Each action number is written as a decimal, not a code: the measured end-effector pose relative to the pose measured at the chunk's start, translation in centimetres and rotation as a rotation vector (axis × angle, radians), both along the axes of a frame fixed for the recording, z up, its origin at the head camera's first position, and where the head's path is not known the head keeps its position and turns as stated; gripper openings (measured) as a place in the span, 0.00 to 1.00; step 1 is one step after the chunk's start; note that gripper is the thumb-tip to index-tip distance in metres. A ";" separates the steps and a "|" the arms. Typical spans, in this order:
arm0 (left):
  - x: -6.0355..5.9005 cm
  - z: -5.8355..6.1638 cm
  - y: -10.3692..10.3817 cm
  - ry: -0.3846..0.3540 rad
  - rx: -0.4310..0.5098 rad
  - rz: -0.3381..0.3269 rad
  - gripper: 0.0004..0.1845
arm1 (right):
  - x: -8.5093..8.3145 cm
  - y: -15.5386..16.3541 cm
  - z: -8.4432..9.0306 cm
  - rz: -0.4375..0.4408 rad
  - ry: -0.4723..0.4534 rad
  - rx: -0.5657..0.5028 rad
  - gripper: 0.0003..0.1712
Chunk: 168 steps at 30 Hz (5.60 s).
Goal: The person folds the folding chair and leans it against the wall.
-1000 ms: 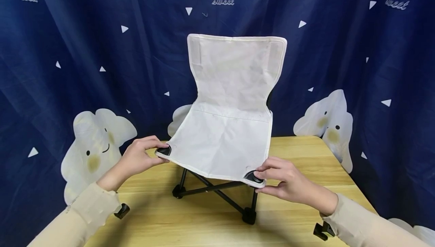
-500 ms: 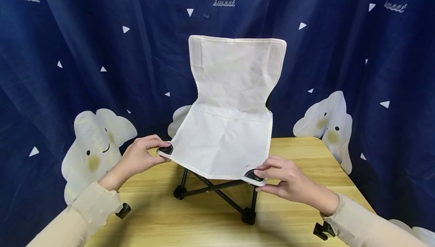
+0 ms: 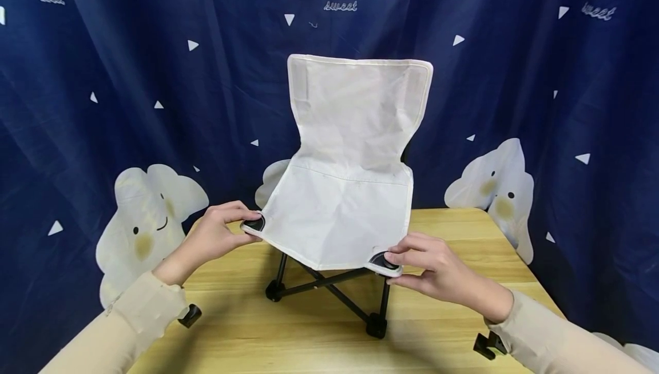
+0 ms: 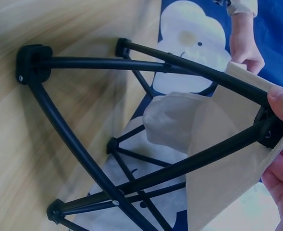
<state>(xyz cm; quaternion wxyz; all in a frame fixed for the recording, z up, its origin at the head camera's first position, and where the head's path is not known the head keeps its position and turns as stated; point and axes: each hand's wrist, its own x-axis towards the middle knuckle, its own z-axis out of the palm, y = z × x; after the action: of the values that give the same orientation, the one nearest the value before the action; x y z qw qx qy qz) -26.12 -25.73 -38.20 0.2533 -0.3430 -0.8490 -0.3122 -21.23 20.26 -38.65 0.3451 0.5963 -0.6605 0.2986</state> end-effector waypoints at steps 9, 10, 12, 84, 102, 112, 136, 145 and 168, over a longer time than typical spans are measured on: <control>-0.1 0.2 0.5 0.026 0.019 -0.023 0.25 | -0.3 0.0 0.2 -0.016 0.009 -0.008 0.17; -0.2 0.2 0.6 0.029 0.024 -0.028 0.25 | -0.3 0.0 0.2 -0.017 0.010 -0.013 0.17; -0.3 0.2 0.6 0.031 0.033 -0.038 0.25 | -0.4 -0.1 0.2 -0.020 0.014 -0.021 0.17; -1.4 2.8 4.2 0.102 0.140 -0.154 0.24 | -2.4 -0.5 2.8 -0.081 0.054 -0.090 0.19; -1.3 3.5 5.5 0.129 0.163 -0.181 0.24 | -2.7 -0.8 3.4 -0.070 0.069 -0.104 0.19; -1.1 3.8 5.9 0.140 0.154 -0.179 0.23 | -2.7 -0.9 3.5 -0.080 0.067 -0.109 0.19; -1.0 4.4 7.0 0.171 0.149 -0.184 0.22 | -2.9 -1.4 4.2 -0.096 0.067 -0.130 0.19; -1.1 4.5 7.3 0.151 0.169 -0.193 0.22 | -2.9 -1.5 4.3 -0.090 0.045 -0.134 0.17; -1.1 5.0 8.4 0.131 0.192 -0.238 0.22 | -3.4 -1.4 4.8 -0.059 0.036 -0.132 0.16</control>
<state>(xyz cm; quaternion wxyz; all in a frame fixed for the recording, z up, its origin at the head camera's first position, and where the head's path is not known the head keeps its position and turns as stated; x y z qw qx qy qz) -27.22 -17.33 -33.16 0.3008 -0.4347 -0.7504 -0.3968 -24.61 18.90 -33.89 0.4042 0.5578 -0.6502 0.3205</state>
